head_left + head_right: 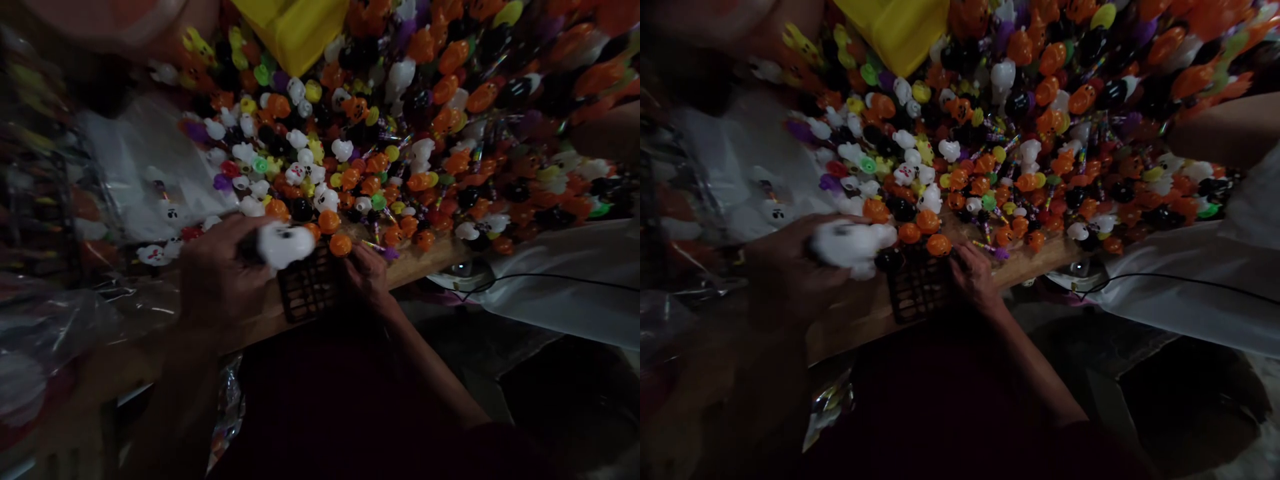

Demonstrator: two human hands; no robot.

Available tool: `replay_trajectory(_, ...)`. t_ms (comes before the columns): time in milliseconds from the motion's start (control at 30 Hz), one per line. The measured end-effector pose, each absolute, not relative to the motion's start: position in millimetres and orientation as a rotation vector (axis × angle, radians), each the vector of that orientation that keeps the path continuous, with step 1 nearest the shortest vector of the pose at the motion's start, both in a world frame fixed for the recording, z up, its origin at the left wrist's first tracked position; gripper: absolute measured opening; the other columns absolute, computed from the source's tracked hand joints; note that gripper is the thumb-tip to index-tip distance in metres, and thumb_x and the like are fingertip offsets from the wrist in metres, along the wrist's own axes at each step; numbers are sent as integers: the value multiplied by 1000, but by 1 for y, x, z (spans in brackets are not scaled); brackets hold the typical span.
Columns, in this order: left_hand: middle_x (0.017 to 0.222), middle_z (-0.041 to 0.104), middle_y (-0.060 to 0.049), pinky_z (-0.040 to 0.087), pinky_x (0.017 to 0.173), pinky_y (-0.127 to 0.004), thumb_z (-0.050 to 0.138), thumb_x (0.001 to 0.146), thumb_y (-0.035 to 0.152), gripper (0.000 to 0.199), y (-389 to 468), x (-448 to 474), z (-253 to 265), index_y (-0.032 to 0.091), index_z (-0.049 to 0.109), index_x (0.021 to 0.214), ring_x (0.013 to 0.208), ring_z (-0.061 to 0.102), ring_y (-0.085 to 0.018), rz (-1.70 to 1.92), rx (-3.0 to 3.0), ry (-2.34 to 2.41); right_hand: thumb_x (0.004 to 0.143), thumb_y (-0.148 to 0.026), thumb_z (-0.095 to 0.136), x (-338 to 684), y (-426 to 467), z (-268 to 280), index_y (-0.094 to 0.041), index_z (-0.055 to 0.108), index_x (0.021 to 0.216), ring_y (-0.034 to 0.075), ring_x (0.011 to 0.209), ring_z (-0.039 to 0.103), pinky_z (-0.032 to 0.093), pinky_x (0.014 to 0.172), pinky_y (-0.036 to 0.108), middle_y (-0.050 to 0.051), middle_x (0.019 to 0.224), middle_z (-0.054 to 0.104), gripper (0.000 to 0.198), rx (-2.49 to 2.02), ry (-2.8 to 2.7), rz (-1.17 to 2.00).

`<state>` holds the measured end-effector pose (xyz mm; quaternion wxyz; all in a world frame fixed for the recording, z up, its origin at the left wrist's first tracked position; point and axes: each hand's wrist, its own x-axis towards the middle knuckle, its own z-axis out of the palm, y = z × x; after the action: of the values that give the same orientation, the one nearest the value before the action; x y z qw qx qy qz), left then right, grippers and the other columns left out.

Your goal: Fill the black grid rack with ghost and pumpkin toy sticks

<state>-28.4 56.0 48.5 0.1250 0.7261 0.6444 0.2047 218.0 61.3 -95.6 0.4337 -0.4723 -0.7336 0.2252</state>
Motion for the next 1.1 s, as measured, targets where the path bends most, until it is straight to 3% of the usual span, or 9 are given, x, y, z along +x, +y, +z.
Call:
replay_trajectory(100, 98, 74, -4, 55, 79, -36, 61, 92, 43, 30, 72, -7, 49, 24, 76, 111, 90, 72, -24, 583, 2282, 1829, 98, -28, 56, 221, 62, -98, -20, 63, 91, 17, 76, 60, 50, 70, 27, 4, 83, 66, 13, -1228, -1814, 523)
replay_trajectory(233, 94, 71, -6, 51, 74, -37, 69, 87, 31, 28, 85, 8, 41, 26, 77, 113, 84, 70, -27, 290, 2414, 1850, 95, -28, 55, 217, 68, -99, -20, 56, 83, 14, 66, 54, 46, 63, 25, 1, 76, 60, 14, -1335, -1769, 536)
replay_trajectory(300, 96, 72, -6, 51, 74, -38, 66, 85, 24, 29, 87, 8, 35, 25, 77, 112, 84, 70, -28, 276, 2413, 1891, 95, -30, 53, 213, 74, -102, -20, 56, 84, 14, 66, 54, 46, 63, 25, 1, 76, 61, 15, -1400, -1742, 543)
replay_trajectory(400, 105, 74, -8, 52, 74, -40, 58, 91, 28, 29, 87, 5, 25, 22, 75, 113, 89, 71, -30, 418, 2338, 1922, 97, -30, 52, 205, 84, -107, -19, 63, 94, 17, 72, 59, 49, 67, 27, 4, 83, 65, 16, -1471, -1754, 549)
replay_trajectory(600, 113, 76, -8, 56, 84, -42, 54, 87, 27, 39, 86, 8, 19, 21, 72, 121, 101, 73, -32, 490, 2251, 1818, 101, -29, 53, 199, 84, -105, -16, 66, 123, 20, 91, 69, 57, 77, 30, 13, 112, 70, 29, -1552, -1808, 503)
replay_trajectory(900, 117, 77, -4, 59, 84, -38, 50, 77, 21, 53, 86, 13, 25, 25, 72, 125, 100, 74, -28, 524, 2192, 1796, 104, -23, 46, 259, 128, -54, -20, 73, 111, 18, 85, 67, 50, 74, 27, 9, 104, 71, 28, -1624, -1979, 179)
replay_trajectory(1000, 115, 78, -3, 58, 88, -34, 49, 79, 21, 51, 87, 9, 28, 25, 72, 124, 99, 75, -25, 595, 2110, 1796, 104, -22, 45, 263, 173, -39, -19, 73, 111, 21, 93, 63, 47, 81, 30, 10, 106, 71, 29, -1629, -2126, 56)
replay_trajectory(1100, 101, 80, 1, 57, 81, -28, 53, 82, 26, 42, 91, -4, 32, 28, 74, 118, 90, 75, -22, 661, 2042, 1779, 103, -21, 47, 255, 213, -26, -18, 74, 109, 24, 100, 58, 44, 89, 34, 11, 107, 71, 28, -1560, -2280, 17)
